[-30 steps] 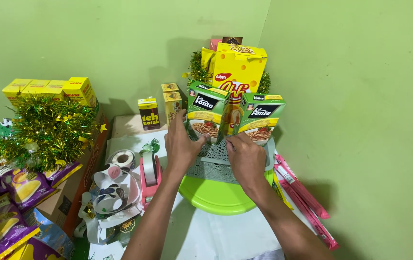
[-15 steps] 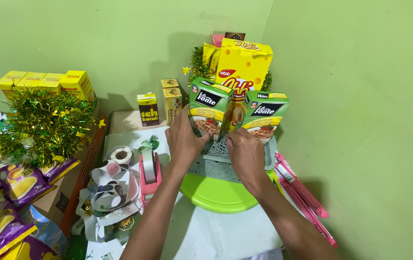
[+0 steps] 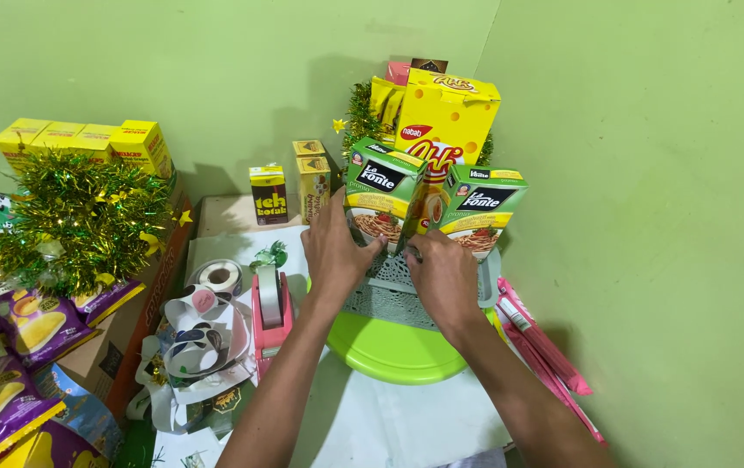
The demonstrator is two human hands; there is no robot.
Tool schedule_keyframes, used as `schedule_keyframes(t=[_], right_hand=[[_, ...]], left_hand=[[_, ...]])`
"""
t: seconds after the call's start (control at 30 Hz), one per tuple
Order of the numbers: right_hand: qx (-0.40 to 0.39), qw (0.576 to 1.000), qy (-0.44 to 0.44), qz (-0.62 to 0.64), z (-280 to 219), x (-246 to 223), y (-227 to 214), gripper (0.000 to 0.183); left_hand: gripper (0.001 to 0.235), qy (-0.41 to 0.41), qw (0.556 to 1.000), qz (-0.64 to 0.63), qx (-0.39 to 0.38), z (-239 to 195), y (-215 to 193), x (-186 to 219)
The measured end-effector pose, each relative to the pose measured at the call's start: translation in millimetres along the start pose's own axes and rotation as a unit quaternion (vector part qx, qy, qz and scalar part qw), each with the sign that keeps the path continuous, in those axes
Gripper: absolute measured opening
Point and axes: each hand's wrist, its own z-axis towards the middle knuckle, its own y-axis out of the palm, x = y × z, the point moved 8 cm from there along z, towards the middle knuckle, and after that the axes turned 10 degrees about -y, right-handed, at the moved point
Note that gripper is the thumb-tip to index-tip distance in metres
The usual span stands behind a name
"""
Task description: Assembling a gift hamper by arranging and taping various food and drink boxes together.
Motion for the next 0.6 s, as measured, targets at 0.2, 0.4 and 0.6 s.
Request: schedule_keyframes(t=[0.2,0.4,0.6], right_hand=[[-0.029,1.0,0.009,0.004,-1.0,-0.6,1.2,0.025],[-0.052,0.997,0.04,0.037,-12.3,6.8,-4.0,0.024],[-0.084,0.995,0.049,0.017,-18.1,23.0,14.5,0.022]], left_hand=[[0.096,-0.01,1.0,0.0,-0.004,-1.8,-2.3,2.6],[0.095,0.0,1.0,-0.013,0.001,0.2,2.0,-4.0],[0.094,0.001,1.0,-0.001,0.001,1.8,5.7,-8.0]])
